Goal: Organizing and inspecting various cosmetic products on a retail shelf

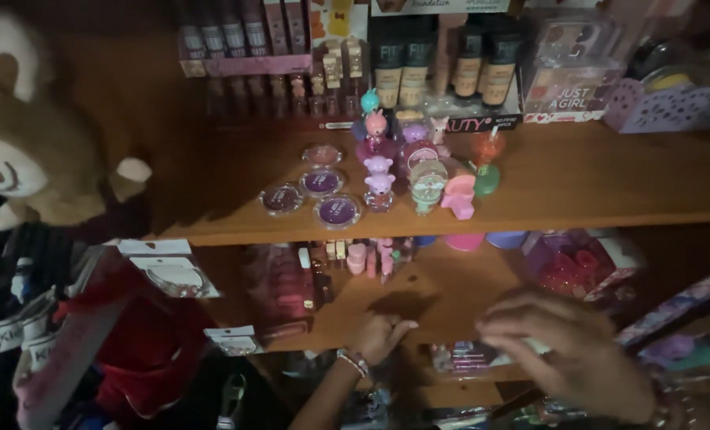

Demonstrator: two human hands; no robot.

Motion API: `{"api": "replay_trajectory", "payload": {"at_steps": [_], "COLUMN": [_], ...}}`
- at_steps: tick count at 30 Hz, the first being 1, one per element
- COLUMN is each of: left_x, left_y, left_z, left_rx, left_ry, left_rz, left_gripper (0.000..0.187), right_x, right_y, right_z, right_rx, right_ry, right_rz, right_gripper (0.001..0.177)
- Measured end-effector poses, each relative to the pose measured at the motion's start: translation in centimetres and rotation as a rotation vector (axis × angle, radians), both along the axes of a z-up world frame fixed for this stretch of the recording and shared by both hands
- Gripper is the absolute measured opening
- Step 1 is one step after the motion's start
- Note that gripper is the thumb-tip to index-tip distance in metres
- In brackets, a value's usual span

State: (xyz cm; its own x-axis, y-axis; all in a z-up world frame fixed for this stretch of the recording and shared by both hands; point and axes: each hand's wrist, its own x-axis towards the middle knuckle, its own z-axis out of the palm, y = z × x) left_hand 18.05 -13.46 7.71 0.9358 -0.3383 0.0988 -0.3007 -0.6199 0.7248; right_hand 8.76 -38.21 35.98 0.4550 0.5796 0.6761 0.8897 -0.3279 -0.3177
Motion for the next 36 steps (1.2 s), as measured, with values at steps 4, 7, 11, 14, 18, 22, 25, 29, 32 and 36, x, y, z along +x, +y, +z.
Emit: {"api": "replay_trajectory", "payload": {"at_steps": [4, 7, 11, 14, 18, 22, 25, 29, 32, 36], "left_x": [-0.3, -0.1, 0.3, 0.1, -0.2, -0.1, -0.3, -0.9, -0.9, -0.8], "left_y": [0.6, 0.6, 0.3, 0.5, 0.8, 0.8, 0.9, 1.0, 1.0, 0.8], "left_z": [0.6, -0.2, -1.2, -0.5, 0.9, -0.6, 0.2, 1.9, 2.2, 1.8], "left_rx": [0.03, 0.103, 0.087, 0.196, 0.16, 0.157, 0.104, 0.084, 0.069, 0.083], "left_ry": [-0.043, -0.126, -0.155, -0.042, -0.238, -0.316, -0.392, -0.335, -0.375, -0.351], "left_rz": [-0.059, -0.049, -0.022, -0.002, -0.096, -0.075, -0.093, -0.11, -0.129, -0.114], "left_gripper": [0.066, 0.068, 0.067, 0.087, 0.064, 0.076, 0.068, 0.063, 0.062, 0.065], "right_x": [0.5, 4.8, 6.6, 10.2, 13.1, 14.1, 14.3, 15.6, 15.6, 15.8], "right_y": [0.7, 0.3, 4.9, 6.2, 9.5, 12.0, 12.2, 11.7, 11.8, 11.6], "right_z": [5.3, 8.0, 16.5, 18.5, 20.3, 21.0, 21.1, 20.5, 20.6, 20.6], "right_rx": [-0.174, -0.17, -0.298, -0.287, -0.504, -0.603, -0.553, -0.645, -0.666, -0.695], "right_ry": [-0.303, -0.488, -0.567, -0.473, -0.073, 0.256, 0.281, 0.305, 0.35, 0.306], "right_rz": [-0.191, -0.209, -0.205, -0.084, -0.403, -0.557, -0.486, -0.496, -0.534, -0.497], "right_gripper": [0.017, 0.023, 0.021, 0.009, 0.019, 0.017, 0.018, 0.018, 0.02, 0.022]}}
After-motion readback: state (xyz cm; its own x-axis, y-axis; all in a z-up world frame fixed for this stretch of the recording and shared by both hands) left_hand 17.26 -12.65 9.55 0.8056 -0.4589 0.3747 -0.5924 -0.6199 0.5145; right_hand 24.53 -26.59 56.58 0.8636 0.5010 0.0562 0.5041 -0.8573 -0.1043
